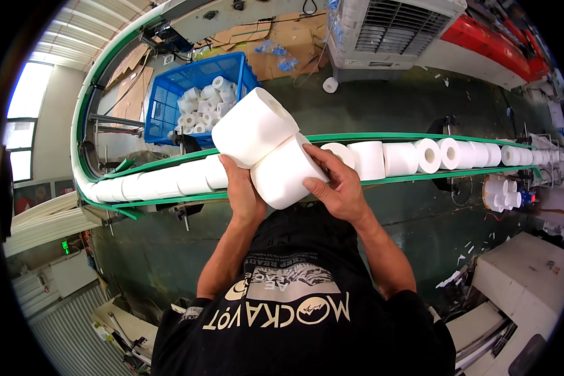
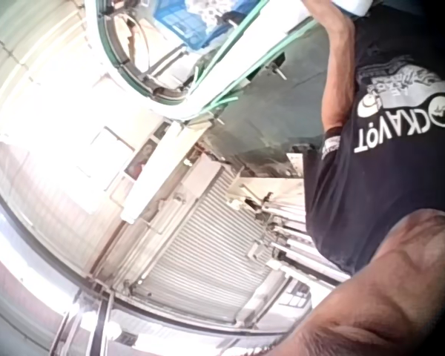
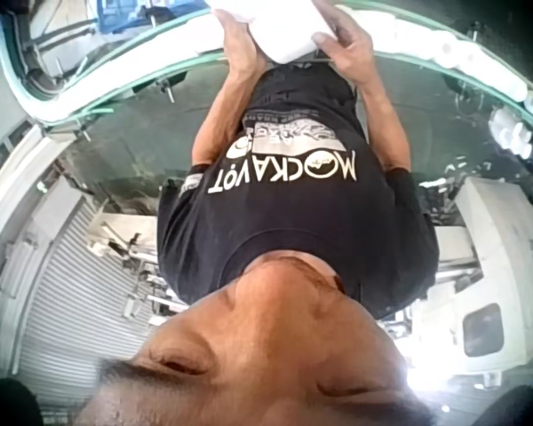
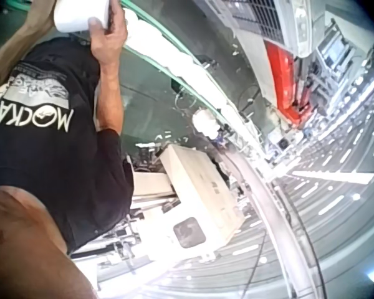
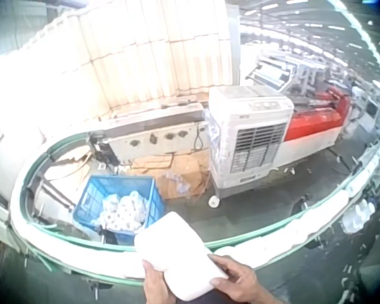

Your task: The person arranges paper rolls on a conveyor belt, aligning them and clearing jams, then picks up a long metal rod and approaches a large industrial machine.

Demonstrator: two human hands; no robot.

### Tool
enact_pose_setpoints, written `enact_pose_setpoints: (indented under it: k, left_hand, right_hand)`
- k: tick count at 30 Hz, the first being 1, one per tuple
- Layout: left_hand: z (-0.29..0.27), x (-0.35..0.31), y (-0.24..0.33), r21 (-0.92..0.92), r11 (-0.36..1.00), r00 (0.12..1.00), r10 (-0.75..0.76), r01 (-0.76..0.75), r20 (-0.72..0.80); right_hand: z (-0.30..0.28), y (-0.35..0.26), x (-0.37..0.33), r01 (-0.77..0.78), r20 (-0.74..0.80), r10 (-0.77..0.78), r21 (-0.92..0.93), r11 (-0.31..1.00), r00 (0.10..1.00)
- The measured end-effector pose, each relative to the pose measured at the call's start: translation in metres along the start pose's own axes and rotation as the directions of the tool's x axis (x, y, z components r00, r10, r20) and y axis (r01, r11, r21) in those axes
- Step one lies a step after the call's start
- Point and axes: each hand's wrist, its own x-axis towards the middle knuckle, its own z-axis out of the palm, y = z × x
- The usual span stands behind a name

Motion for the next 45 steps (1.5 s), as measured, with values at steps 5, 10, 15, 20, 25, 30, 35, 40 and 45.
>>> enact_pose_setpoints:
  k: [5,10,15,20,25,30,35,40,45]
  left_hand:
    - [0.002,-0.001,-0.002,0.007,1.000,1.000,0.008,-0.007,-0.014]
    - [0.002,-0.001,-0.002,0.019,1.000,0.999,0.021,-0.020,-0.028]
    - [-0.010,0.022,0.012,-0.056,0.998,0.991,0.028,-0.036,-0.132]
    - [-0.092,0.114,0.082,0.027,0.997,0.957,0.081,-0.077,-0.279]
    - [-0.131,0.170,0.141,0.513,0.857,0.746,0.306,0.056,-0.591]
    - [-0.072,0.069,0.059,0.411,0.909,0.989,-0.116,0.070,0.087]
    - [-0.017,-0.016,-0.003,0.384,0.892,0.938,-0.314,0.238,0.147]
    - [-0.019,-0.044,-0.030,0.306,0.933,0.981,-0.193,0.191,-0.024]
    - [-0.041,-0.074,-0.029,0.371,0.902,0.974,-0.225,0.220,-0.030]
  right_hand:
    - [0.001,-0.002,0.001,0.021,-0.009,-0.021,0.023,1.000,1.000]
    - [-0.002,-0.001,0.001,0.019,-0.002,-0.018,0.048,0.999,1.000]
    - [-0.002,-0.001,0.000,-0.007,-0.018,0.009,0.111,0.994,1.000]
    - [-0.001,-0.005,0.001,-0.006,-0.014,0.009,0.202,0.979,1.000]
    - [-0.005,-0.011,-0.007,-0.007,-0.033,0.016,0.268,0.963,0.999]
    - [-0.012,0.004,-0.019,0.019,-0.165,0.002,0.128,0.992,0.986]
    - [-0.012,-0.001,-0.032,-0.002,-0.166,-0.016,-0.108,0.994,0.986]
    - [-0.018,-0.007,-0.044,0.099,0.088,-0.058,-0.586,0.804,0.994]
    - [-0.052,0.008,-0.046,-0.180,-0.145,0.140,-0.316,0.932,0.980]
